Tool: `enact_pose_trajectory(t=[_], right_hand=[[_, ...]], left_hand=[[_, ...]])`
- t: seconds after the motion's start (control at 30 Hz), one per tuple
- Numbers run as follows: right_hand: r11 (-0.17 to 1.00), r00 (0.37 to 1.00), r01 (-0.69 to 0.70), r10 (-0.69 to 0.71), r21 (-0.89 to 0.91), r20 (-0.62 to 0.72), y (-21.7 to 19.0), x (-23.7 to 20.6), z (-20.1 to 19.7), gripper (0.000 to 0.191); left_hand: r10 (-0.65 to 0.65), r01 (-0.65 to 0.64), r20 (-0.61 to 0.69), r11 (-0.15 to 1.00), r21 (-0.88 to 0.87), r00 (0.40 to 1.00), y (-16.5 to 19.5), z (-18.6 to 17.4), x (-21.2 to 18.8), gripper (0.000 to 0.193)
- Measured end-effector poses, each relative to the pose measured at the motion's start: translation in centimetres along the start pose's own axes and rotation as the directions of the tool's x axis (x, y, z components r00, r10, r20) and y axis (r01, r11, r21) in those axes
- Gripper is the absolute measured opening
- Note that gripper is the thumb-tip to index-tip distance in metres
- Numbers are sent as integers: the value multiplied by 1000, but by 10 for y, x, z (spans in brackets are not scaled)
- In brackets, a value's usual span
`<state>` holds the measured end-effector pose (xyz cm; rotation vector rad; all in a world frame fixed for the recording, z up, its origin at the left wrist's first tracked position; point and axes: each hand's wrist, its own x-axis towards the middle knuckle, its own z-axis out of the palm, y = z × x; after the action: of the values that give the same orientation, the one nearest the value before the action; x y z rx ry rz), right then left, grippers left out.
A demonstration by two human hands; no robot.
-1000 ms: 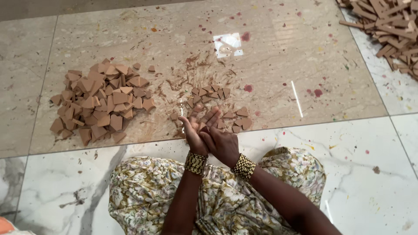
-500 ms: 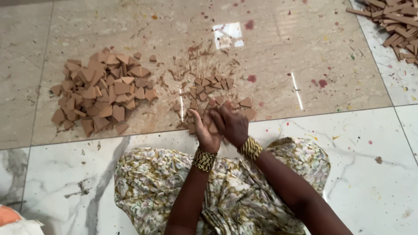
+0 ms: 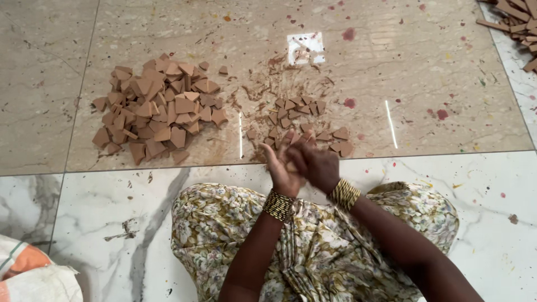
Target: The person sits on the floor and sorts small broken terracotta pieces one at a time, picking pieces from a scattered group, holding and turning them in the hands, and placing them onto a large pile of similar pieces beside them.
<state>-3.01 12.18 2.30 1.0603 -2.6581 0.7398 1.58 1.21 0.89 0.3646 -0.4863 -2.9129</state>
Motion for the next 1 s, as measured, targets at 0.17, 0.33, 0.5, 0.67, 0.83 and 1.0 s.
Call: enact_pose_trajectory(t=[0.17, 0.33, 0.5, 0.67, 0.83, 1.0], right_hand=[[998, 989, 21, -29, 60, 143, 9, 8, 24, 32], [1000, 1000, 16, -16, 18, 0, 9, -3, 32, 36], [995, 997, 83, -82, -46, 13, 11, -5, 36, 41], [1000, 996, -5, 8, -26, 94, 12, 1, 39, 41], [998, 999, 47, -48, 34, 17, 7, 0, 33, 37], [991, 992, 37, -22, -125, 126, -3, -4, 30, 39]], left_hand=[[97, -98, 56, 995, 17, 994, 4, -8, 12, 97], [-74, 69, -117, 997, -45, 990, 1, -24, 9, 99], [-31, 28, -31, 996, -84, 999, -6, -31, 12, 103], [42, -44, -65, 999, -30, 997, -4, -24, 14, 109], [82, -80, -43, 995, 65, 996, 4, -20, 11, 113], [118, -118, 39, 993, -10, 992, 7, -25, 11, 106]])
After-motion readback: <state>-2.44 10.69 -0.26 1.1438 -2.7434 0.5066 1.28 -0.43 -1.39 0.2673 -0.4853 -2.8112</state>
